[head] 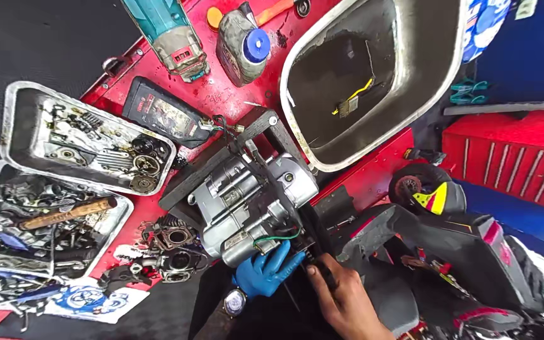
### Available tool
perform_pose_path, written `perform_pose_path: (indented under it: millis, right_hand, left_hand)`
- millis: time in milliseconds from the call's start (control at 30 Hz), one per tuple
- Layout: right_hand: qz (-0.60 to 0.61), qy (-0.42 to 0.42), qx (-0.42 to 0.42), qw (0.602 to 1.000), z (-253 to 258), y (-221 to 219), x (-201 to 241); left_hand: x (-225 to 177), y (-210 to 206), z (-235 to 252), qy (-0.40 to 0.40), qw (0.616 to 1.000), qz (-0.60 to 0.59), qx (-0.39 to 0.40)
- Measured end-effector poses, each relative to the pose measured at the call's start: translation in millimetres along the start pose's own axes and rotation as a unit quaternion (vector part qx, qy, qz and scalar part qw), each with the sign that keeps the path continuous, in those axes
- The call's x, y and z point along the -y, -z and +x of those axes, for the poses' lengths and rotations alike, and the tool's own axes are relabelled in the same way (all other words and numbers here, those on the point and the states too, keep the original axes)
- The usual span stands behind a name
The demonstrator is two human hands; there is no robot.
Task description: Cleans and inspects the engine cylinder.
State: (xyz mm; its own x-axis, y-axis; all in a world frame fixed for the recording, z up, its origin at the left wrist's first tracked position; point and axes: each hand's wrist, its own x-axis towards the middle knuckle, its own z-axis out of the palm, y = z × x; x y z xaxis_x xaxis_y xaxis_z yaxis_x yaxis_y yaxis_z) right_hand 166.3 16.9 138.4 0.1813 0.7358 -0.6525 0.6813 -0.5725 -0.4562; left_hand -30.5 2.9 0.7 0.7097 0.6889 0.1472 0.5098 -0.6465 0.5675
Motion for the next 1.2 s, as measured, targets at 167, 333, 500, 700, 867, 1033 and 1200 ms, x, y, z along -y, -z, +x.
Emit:
perform_pose_path:
  millis: [167, 333, 500, 700, 867, 1033, 1200]
  right_hand:
    - [0.0, -0.043, 0.056, 0.998, 4, 9, 7]
    - [-0.008, -0.069, 0.095, 0.993, 8, 16, 14]
    - [-0.01, -0.078, 0.093, 0.993, 10, 16, 14]
    - [-0.003, -0.039, 0.052, 0.998, 9, 12, 9]
    - [-0.002, -0.016, 0.03, 0.999, 7, 8, 3]
    - [0.022, 0.034, 0.006, 0.999, 7, 6, -1]
    - [0.031, 0.04, -0.008, 0.999, 6, 5, 0]
  left_hand:
    - [-1, 1, -4, -0.003, 1.0, -0.011, 0.02]
    - [19, 53, 60, 0.013, 1.0, -0.014, 0.007]
    - [12, 50, 54, 0.043, 0.996, -0.074, 0.019]
    - [8, 44, 53, 0.049, 0.999, -0.021, -0.008]
    - [13, 44, 49, 0.012, 1.0, 0.007, 0.015]
    - [13, 42, 49, 0.012, 0.999, 0.041, -0.008]
    - [15, 41, 52, 0.018, 0.999, 0.001, -0.03]
